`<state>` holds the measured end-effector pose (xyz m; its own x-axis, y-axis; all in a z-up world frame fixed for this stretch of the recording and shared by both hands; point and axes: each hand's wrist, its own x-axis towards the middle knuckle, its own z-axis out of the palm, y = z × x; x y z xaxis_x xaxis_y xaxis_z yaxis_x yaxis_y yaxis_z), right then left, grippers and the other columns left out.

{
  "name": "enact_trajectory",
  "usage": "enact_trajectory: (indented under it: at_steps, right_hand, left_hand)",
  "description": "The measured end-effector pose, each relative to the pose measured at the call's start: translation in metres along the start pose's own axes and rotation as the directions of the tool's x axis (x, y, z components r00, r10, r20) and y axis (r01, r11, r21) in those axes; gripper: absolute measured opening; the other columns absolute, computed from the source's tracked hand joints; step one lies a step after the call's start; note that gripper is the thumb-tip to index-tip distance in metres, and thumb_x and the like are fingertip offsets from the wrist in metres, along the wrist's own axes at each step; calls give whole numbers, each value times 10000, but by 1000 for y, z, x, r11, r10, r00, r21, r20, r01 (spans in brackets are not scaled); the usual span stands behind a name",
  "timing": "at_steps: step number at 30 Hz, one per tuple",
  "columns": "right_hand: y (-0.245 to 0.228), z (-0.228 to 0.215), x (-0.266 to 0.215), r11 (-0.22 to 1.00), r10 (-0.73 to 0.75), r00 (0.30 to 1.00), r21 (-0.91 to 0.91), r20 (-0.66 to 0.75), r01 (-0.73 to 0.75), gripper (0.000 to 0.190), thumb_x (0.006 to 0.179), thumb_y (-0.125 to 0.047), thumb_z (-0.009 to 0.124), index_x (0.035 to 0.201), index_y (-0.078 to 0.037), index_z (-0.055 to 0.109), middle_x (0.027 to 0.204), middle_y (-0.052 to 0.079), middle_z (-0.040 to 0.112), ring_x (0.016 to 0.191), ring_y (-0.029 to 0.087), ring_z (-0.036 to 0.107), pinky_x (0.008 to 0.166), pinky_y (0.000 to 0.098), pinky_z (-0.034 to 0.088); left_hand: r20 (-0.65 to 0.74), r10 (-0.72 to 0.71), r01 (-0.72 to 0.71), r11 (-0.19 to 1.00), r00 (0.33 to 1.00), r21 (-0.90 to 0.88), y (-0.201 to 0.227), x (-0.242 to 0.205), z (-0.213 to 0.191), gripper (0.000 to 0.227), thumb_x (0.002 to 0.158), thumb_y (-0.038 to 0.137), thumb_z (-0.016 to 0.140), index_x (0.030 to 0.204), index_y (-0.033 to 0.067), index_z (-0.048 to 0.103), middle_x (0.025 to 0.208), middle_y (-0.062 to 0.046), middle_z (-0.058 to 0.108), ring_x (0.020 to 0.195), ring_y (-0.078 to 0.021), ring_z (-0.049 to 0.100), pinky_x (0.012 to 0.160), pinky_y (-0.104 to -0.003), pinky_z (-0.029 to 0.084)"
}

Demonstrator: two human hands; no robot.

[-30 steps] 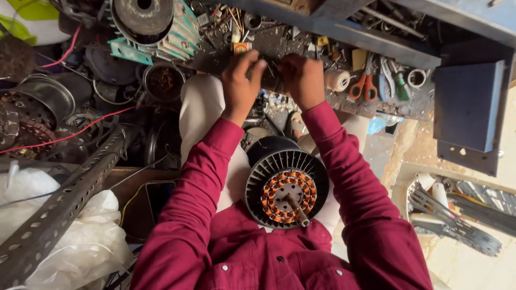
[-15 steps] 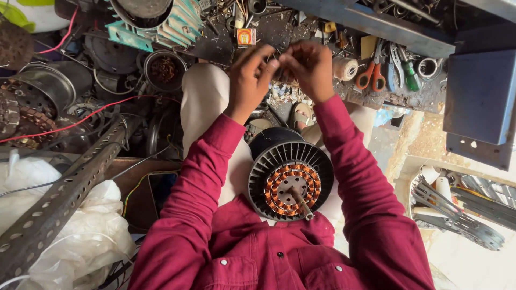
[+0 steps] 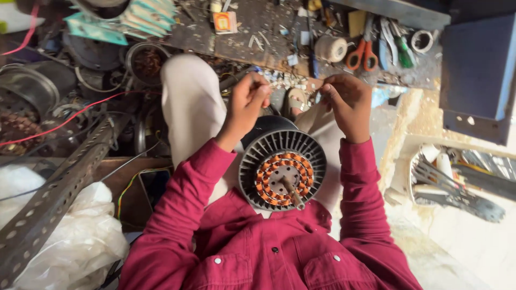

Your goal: The person works on a fan motor stator, applying a material from a packet, trimming wires with orange shears, and connecting colored lead wires to the windings.

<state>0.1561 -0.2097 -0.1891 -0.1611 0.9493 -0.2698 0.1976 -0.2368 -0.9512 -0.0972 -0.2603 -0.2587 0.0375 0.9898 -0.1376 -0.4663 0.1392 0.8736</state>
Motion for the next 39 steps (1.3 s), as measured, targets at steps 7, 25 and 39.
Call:
enact_trajectory:
  at_steps: [7, 25, 39]
  right_hand:
    - [35, -55, 43, 744, -450, 855, -639, -260, 197, 230, 949, 7, 708, 1177, 23, 684, 932, 92, 732, 744, 162, 711, 624, 281, 550]
    - [14, -99, 20, 955, -24, 994, -295, -103, -8, 326, 1045, 70, 745, 1328, 85, 585, 975, 157, 771, 787, 190, 753, 735, 314, 623]
    - [-35, 1, -43, 992, 75, 898, -122, 433, -25, 424, 816, 14, 811, 1192, 161, 684, 878, 142, 698, 782, 178, 684, 706, 264, 557]
  left_hand:
    - [-80, 238, -223, 961, 968, 165, 27, -15, 26, 209, 1044, -53, 633, 1200, 35, 524, 1055, -41, 593, 934, -105, 598, 863, -257, 511]
    - [84, 416, -394, 750, 905, 531, 59, -23, 46, 310, 1019, -60, 632, 1252, 25, 446, 1069, -89, 628, 940, -168, 652, 872, -291, 559]
    - [57, 111, -108, 993, 992, -56, 50, -17, 41, 464, 1014, -68, 682, 1259, 64, 311, 1056, -134, 713, 979, -173, 745, 929, -305, 615]
